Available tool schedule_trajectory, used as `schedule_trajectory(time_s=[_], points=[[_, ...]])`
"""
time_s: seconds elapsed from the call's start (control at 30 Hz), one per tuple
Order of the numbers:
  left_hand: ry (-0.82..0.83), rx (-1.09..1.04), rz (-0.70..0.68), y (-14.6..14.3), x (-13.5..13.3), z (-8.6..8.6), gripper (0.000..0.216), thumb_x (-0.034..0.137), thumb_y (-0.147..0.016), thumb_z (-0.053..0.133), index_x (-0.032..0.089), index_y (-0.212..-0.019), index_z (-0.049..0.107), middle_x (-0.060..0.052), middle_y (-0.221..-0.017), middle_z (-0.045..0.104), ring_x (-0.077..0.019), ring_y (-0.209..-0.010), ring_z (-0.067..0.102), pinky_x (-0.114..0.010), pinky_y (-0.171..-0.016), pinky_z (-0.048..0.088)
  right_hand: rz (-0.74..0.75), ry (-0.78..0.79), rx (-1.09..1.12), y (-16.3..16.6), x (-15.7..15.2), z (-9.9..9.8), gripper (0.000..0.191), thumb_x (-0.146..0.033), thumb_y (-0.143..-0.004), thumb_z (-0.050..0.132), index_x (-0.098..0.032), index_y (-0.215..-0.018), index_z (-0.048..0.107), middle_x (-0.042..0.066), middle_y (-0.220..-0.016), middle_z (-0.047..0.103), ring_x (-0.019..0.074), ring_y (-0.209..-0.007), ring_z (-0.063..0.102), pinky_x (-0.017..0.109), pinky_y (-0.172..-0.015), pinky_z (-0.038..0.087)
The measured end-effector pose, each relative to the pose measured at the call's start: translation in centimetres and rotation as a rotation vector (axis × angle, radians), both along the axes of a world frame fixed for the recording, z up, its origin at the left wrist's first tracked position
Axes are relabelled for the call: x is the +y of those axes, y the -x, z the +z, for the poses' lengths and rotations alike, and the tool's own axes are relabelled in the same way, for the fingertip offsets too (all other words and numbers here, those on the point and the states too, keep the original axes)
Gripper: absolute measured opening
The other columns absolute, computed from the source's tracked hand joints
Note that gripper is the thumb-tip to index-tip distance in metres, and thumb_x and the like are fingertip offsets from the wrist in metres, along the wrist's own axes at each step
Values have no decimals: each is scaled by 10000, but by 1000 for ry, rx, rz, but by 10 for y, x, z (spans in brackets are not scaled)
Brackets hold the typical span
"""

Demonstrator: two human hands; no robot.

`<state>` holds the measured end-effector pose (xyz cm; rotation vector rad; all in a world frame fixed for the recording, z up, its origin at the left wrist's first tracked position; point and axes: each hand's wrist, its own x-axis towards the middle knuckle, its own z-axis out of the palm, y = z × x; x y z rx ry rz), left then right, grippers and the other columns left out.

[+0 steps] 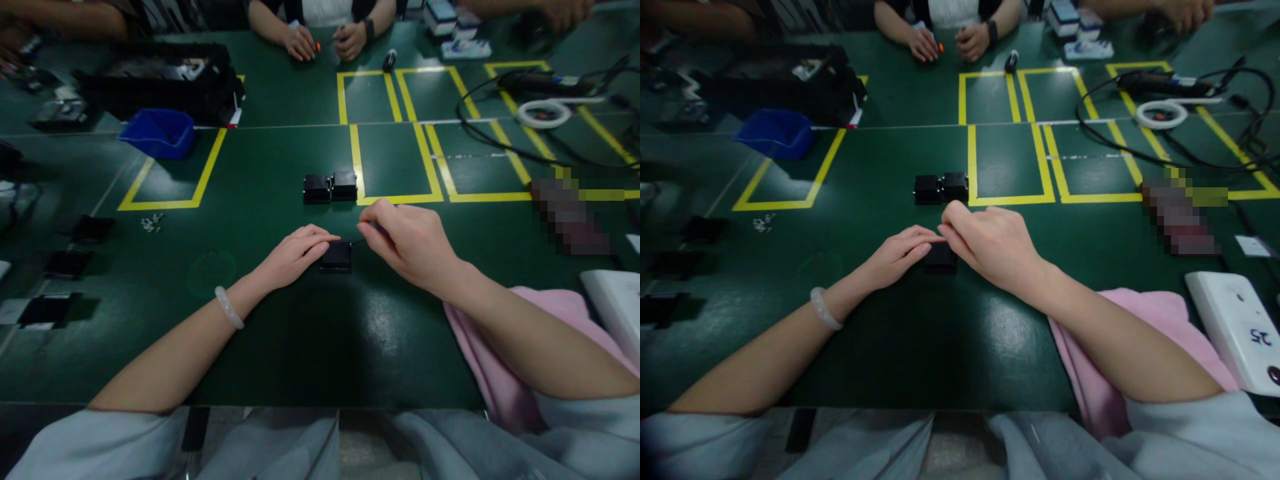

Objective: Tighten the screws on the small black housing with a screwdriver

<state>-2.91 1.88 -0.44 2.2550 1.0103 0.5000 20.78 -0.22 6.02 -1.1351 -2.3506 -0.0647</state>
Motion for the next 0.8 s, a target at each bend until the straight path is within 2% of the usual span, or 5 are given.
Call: schedule_trajectory(time_s=[0.17,0.37,0.5,0.7,0.8], points=[[-8,-4,-7,0,1,-1,395,349,-1043,351,184,-1294,607,-76,-1208,602,-203,-1155,558,-350,-1017,419,-12,8,52,1,-1,0,218,-231,-962,373,-150,-1034,562,14,-722,666,157,-611,633,270,-604,403],[6,1,-4,0,0,0,391,350,-1044,349,200,-1296,609,-68,-1207,600,-205,-1154,561,-352,-1016,423,-15,16,-4,0,0,0,246,-308,-984,373,-165,-949,570,30,-750,680,161,-634,636,273,-610,390],[7,-7,-4,0,0,0,395,352,-1043,351,189,-1292,612,-75,-1207,600,-206,-1157,558,-358,-1019,422,-25,13,36,0,0,0,218,-237,-958,387,-154,-1079,549,8,-722,658,154,-609,622,264,-597,381],[17,19,3,0,0,1,403,364,-1044,336,216,-1307,603,-69,-1225,599,-209,-1153,560,-364,-1017,430,-22,22,-15,0,-1,1,232,-323,-979,393,-173,-952,568,23,-739,670,153,-631,616,266,-608,367],[9,18,-2,0,1,0,405,360,-1044,334,211,-1305,606,-70,-1223,602,-210,-1159,558,-362,-1024,427,-28,14,24,1,0,0,201,-255,-962,395,-164,-1024,564,9,-725,662,147,-603,609,262,-597,371]])
